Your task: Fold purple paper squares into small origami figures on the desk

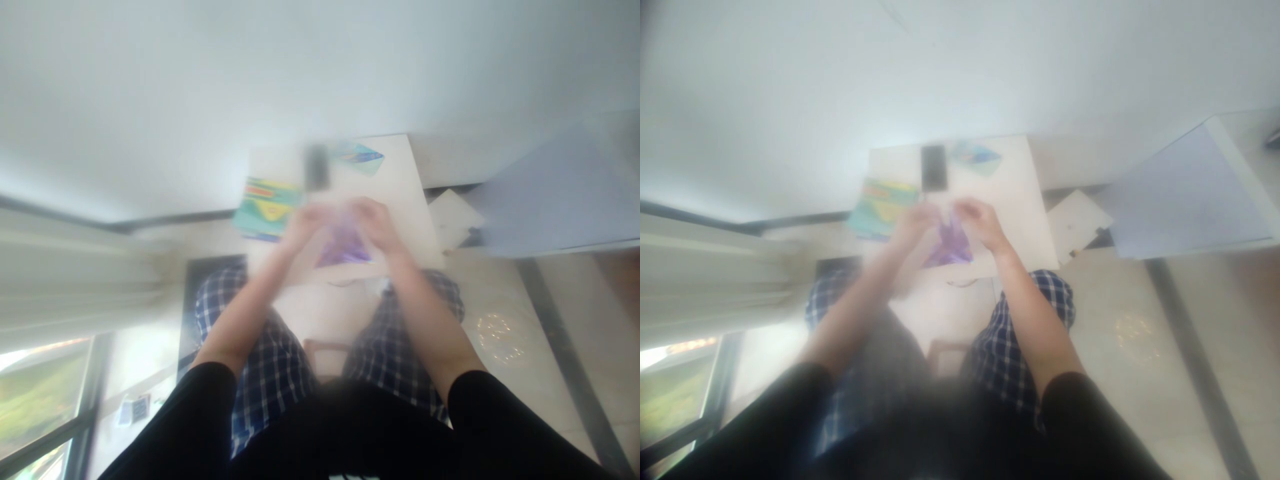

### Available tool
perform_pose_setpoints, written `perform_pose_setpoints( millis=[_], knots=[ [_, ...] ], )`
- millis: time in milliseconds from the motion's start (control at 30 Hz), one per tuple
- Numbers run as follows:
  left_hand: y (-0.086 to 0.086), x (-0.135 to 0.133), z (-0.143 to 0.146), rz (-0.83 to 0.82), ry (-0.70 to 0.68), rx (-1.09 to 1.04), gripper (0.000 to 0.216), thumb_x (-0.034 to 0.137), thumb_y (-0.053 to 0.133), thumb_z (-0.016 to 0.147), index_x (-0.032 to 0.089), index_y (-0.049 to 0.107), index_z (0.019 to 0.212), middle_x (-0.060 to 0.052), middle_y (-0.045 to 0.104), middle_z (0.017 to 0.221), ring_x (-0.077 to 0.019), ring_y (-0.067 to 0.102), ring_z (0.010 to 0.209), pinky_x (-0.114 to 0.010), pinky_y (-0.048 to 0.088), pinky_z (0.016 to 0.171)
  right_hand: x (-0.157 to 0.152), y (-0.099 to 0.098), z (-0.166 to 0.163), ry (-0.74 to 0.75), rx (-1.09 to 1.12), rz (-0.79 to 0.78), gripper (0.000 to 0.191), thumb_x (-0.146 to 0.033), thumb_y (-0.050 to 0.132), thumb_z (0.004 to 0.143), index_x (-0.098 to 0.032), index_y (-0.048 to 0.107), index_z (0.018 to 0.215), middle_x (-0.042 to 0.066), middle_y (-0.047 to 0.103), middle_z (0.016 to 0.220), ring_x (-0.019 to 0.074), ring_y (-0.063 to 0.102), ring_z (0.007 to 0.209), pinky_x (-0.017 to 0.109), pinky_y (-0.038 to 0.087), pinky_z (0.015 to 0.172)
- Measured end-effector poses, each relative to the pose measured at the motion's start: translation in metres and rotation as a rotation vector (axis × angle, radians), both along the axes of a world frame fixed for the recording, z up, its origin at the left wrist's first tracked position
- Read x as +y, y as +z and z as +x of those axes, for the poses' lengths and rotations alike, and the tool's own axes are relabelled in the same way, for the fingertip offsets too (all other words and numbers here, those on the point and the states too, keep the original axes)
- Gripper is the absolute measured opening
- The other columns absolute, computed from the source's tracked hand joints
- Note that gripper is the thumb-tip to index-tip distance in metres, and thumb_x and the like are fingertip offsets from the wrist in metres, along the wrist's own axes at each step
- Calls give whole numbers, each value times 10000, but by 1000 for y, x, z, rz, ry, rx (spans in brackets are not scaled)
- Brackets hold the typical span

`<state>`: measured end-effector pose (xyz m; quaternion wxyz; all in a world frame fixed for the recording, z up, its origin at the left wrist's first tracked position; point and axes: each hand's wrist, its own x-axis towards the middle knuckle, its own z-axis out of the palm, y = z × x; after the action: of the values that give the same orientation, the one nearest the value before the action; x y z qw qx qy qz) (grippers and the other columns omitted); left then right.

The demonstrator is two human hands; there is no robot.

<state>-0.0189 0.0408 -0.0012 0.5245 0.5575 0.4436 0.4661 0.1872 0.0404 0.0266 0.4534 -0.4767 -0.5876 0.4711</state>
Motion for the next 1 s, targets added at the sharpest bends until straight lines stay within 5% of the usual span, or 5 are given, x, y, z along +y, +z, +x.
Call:
perform_pose_setpoints(
  millis=[200, 333, 600, 833, 1000],
  knots=[
    [7, 1, -3, -8, 58, 19, 252, 431, 801, 724, 189, 751, 775, -64, 775, 899, -230, 716, 936, -348, 532, 933, 1, 2, 4, 191, -21, -46, 595, -705, 740, 647, -168, 768, 901, 85, 777, 932, 241, 720, 932, 381, 574, 887],
    [8, -1, -2, -19, 60, -23, 337, 489, 827, 685, 189, 741, 813, -68, 768, 921, -219, 709, 928, -343, 529, 929, 1, 3, 2, 137, -65, -58, 451, -594, 781, 654, -166, 771, 797, 78, 780, 841, 225, 724, 824, 363, 582, 807],
    [9, 1, -3, -28, -163, -71, 388, 560, 766, 749, 181, 745, 829, -70, 754, 909, -222, 703, 911, -334, 531, 893, 0, 9, 1, 12, 8, -88, 223, -386, 776, 649, -171, 726, 671, 46, 758, 725, 196, 704, 719, 307, 562, 684],
    [11, 4, -3, 33, -207, 73, 467, 629, 721, 751, 165, 736, 699, -68, 748, 782, -200, 697, 789, -289, 533, 774, 1, 4, 2, 44, -16, -94, 313, -488, 779, 641, -183, 720, 677, 34, 746, 694, 179, 675, 658, 285, 533, 607],
    [12, -1, -3, -15, -167, 101, 392, 563, 760, 730, 173, 748, 696, -57, 756, 761, -208, 702, 775, -292, 535, 748, 1, 2, 3, 142, -45, -19, 537, -715, 687, 694, -190, 746, 791, 56, 771, 839, 210, 712, 825, 330, 569, 781]
  ],
)
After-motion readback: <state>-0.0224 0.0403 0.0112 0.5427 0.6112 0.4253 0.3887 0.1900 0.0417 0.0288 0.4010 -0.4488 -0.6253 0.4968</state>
